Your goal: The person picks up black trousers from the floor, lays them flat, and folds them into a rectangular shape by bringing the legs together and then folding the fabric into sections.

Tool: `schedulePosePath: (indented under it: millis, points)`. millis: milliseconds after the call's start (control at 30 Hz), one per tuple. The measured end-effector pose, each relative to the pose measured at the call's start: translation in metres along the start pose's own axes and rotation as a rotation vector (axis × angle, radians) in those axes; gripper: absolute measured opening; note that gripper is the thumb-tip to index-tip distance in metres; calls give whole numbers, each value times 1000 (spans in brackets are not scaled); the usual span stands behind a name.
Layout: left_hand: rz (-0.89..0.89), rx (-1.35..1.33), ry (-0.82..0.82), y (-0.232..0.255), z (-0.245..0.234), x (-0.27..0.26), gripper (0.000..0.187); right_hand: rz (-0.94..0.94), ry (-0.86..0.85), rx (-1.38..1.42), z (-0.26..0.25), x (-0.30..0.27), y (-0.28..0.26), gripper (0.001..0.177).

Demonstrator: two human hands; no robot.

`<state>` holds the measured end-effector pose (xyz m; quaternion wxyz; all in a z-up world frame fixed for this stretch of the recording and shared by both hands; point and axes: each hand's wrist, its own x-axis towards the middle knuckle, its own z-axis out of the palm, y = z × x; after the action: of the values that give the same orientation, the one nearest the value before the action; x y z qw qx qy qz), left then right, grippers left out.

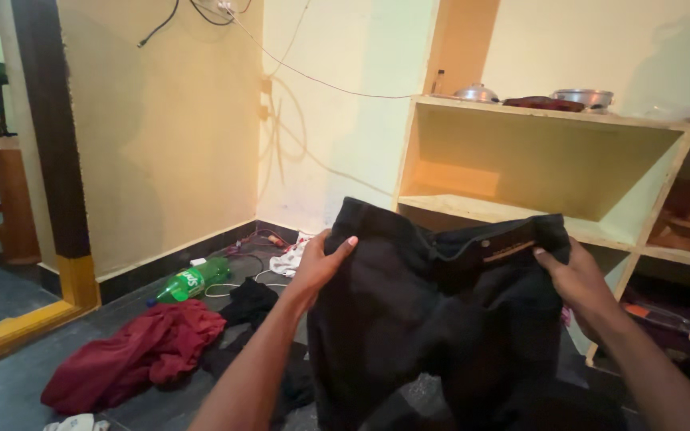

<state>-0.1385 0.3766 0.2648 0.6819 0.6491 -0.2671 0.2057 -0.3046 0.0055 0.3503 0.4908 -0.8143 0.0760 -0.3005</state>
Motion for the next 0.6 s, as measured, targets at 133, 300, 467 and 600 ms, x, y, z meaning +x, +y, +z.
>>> schedulePosePath:
  millis: [133, 300, 467, 600]
  points:
    - [32, 11, -45, -1, 5, 6, 46, 103, -89, 92, 5, 15, 6, 45]
    - [44, 332, 115, -31, 1, 22, 44, 50, -208, 32, 4, 28, 16, 42]
    - [188, 722, 244, -49, -6, 26, 43, 73, -282, -193, 14, 48, 25, 44]
    - [-81, 1030, 40, -59, -6, 18, 48, 140, -378, -643, 24, 78, 62, 58]
